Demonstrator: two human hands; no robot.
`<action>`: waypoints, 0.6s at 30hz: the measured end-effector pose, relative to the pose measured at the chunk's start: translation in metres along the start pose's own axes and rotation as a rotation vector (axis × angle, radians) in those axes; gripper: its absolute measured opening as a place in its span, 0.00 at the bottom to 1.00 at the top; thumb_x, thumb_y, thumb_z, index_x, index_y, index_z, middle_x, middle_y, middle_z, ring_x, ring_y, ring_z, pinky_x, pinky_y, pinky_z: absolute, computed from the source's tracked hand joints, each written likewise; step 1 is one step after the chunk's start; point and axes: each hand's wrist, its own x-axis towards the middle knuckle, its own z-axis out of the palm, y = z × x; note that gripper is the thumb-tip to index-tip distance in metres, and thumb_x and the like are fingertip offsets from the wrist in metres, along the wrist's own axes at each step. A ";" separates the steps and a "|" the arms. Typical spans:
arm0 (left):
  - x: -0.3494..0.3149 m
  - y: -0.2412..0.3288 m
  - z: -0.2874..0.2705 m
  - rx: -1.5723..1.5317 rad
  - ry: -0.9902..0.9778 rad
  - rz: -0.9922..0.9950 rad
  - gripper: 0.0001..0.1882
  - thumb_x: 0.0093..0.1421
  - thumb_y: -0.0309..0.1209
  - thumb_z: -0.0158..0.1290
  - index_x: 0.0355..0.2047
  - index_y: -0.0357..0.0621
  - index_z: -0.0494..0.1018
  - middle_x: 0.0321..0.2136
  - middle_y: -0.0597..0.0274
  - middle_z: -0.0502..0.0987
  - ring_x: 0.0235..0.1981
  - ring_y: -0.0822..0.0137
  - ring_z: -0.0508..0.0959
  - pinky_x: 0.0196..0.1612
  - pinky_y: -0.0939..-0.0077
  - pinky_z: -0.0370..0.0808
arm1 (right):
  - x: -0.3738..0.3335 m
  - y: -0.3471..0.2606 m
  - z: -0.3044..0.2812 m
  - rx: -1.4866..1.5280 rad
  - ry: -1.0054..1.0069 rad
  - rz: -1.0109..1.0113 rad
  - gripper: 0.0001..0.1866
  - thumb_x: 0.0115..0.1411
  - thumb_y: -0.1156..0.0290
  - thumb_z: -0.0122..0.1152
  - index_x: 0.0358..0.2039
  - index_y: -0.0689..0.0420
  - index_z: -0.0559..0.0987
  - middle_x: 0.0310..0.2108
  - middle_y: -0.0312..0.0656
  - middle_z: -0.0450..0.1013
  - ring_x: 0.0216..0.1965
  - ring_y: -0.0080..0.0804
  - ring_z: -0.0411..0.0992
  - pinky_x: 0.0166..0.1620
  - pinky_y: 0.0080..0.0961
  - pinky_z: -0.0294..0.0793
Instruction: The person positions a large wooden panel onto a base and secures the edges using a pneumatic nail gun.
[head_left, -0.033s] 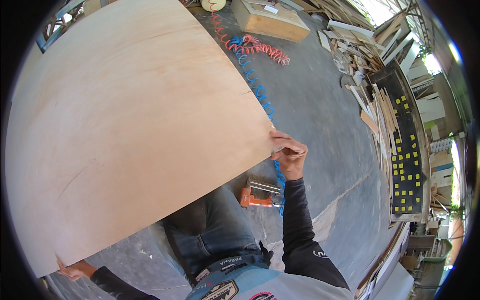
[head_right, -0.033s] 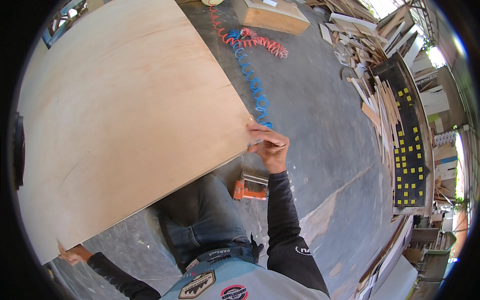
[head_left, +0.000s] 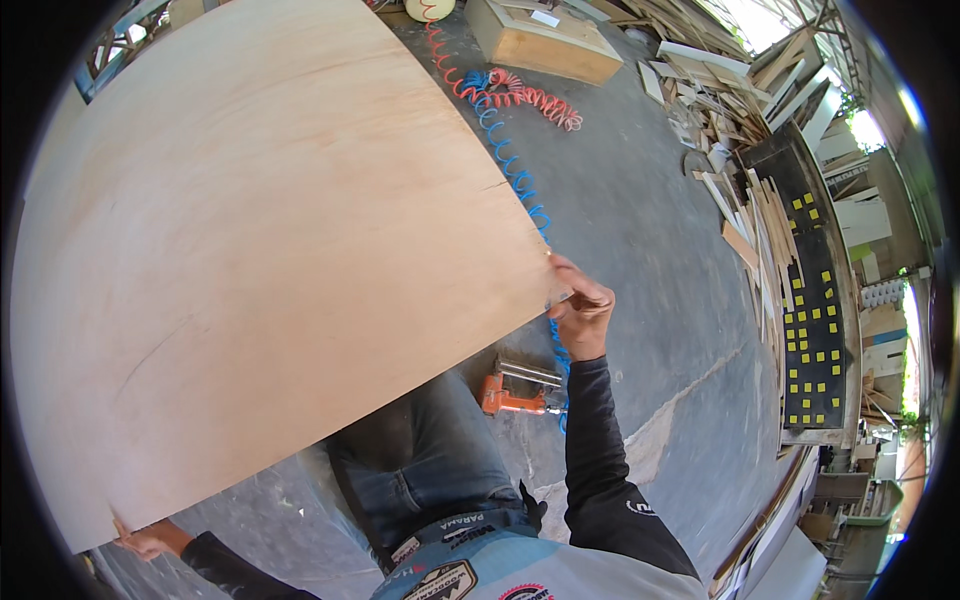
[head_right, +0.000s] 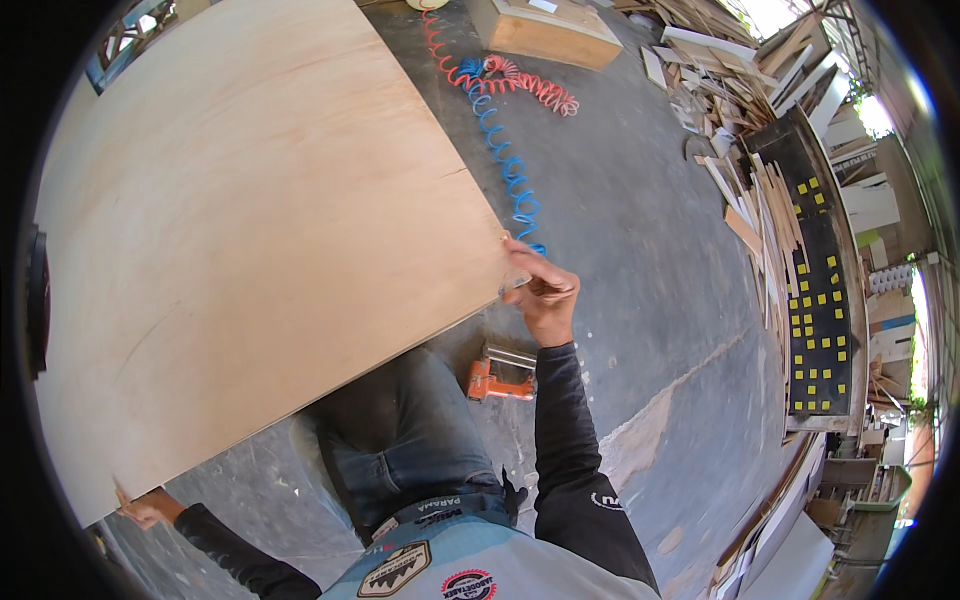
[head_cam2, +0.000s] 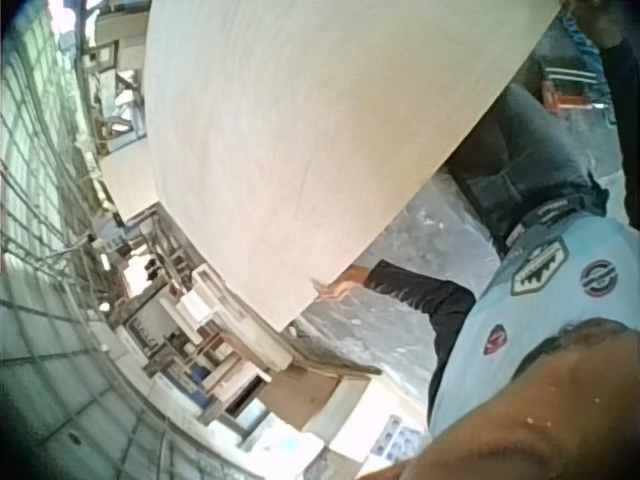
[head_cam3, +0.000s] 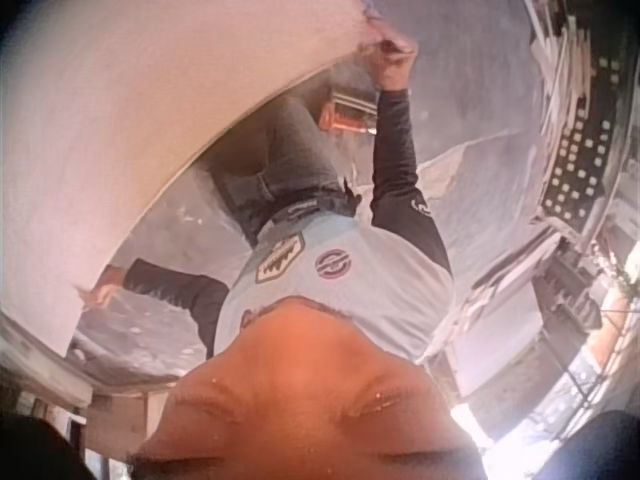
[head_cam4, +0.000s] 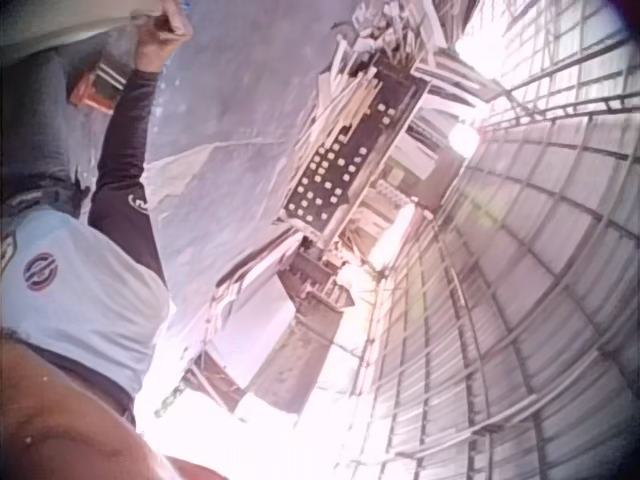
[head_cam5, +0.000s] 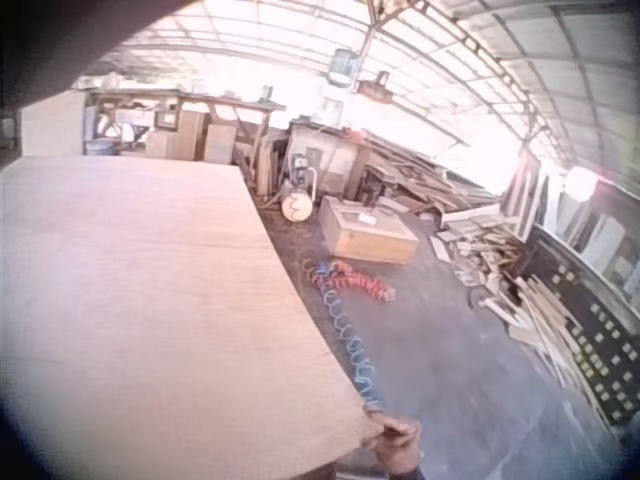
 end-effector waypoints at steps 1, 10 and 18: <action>0.005 -0.007 -0.003 0.015 -0.016 0.025 0.10 0.50 0.26 0.54 0.27 0.36 0.84 0.36 0.63 0.81 0.33 0.62 0.81 0.39 0.62 0.82 | -0.004 0.008 -0.004 0.079 0.063 0.008 0.27 0.46 0.76 0.81 0.49 0.61 0.85 0.53 0.53 0.79 0.57 0.41 0.76 0.62 0.36 0.72; 0.009 -0.006 -0.048 0.483 -0.469 0.493 0.14 0.66 0.34 0.52 0.44 0.39 0.82 0.40 0.55 0.83 0.36 0.58 0.83 0.39 0.61 0.84 | -0.002 0.042 -0.019 -0.045 0.109 0.063 0.37 0.55 0.60 0.72 0.60 0.71 0.74 0.66 0.53 0.67 0.65 0.42 0.68 0.68 0.41 0.64; -0.090 0.077 0.026 -0.054 -0.187 -0.032 0.26 0.58 0.25 0.53 0.56 0.22 0.73 0.49 0.52 0.80 0.42 0.66 0.78 0.53 0.73 0.74 | -0.003 0.021 -0.003 0.260 0.139 0.075 0.39 0.65 0.52 0.59 0.71 0.59 0.60 0.69 0.53 0.60 0.69 0.51 0.61 0.69 0.54 0.61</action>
